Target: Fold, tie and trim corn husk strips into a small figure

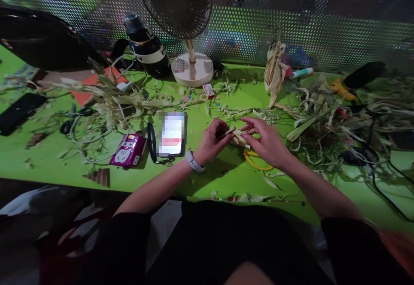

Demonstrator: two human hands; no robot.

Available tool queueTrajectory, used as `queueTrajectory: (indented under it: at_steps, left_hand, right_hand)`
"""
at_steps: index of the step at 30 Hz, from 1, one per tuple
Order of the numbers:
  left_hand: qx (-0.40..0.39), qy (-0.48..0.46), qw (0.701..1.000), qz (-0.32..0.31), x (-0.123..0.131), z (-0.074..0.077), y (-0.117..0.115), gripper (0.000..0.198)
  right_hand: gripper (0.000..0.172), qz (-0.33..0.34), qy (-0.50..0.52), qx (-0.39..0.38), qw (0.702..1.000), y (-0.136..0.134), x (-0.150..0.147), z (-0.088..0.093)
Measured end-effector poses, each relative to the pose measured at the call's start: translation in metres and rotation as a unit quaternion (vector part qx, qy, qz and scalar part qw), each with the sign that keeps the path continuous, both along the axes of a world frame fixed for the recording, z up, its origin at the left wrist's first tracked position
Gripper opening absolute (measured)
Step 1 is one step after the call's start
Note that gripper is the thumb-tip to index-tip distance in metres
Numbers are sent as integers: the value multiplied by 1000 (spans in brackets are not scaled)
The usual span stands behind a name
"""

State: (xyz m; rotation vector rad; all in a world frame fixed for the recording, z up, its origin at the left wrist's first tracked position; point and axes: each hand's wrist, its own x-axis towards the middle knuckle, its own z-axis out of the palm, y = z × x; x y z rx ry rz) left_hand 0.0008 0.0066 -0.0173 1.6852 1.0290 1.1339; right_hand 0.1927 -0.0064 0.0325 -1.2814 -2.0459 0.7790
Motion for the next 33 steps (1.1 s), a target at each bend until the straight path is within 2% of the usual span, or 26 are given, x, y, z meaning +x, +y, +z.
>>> queueTrajectory:
  at_steps: [2, 6, 9, 13, 16, 18, 20, 24, 29, 32, 33]
  left_hand:
    - [15, 12, 1000, 1, 2, 0, -3, 21]
    - [55, 28, 998, -16, 6, -2, -7, 19]
    - [63, 22, 998, -19, 5, -4, -6, 18]
    - [47, -3, 999, 1, 1, -2, -1, 17]
    - [41, -7, 999, 23, 0, 0, 1, 18]
    - [37, -6, 999, 27, 0, 1, 1, 17]
    - [31, -1, 999, 26, 0, 1, 0, 16]
    - [37, 27, 999, 15, 3, 0, -5, 18]
    - [39, 42, 997, -45, 3, 0, -8, 15]
    - [7, 18, 996, -89, 0, 3, -5, 19]
    - [-12, 7, 994, -107, -1, 5, -4, 21]
  right_hand:
    - [40, -22, 7, 19, 1000, -1, -2, -3]
    - [52, -49, 27, 23, 998, -4, -8, -11]
    - [54, -44, 41, 20, 998, -5, -10, -14]
    - [59, -13, 59, 8, 998, -5, -8, -9]
    - [62, -21, 25, 48, 998, -2, -3, 0]
    - [58, -16, -24, 71, 997, 0, 1, 6]
    - [52, -8, -49, 59, 997, 2, 2, 8]
    - [52, -16, -9, -8, 1000, 2, -2, 1]
    - [43, -38, 9, 1, 999, 0, -7, -2]
    - [27, -55, -8, 10, 998, 10, 3, 7]
    - [21, -62, -3, -10, 998, 14, 7, 9]
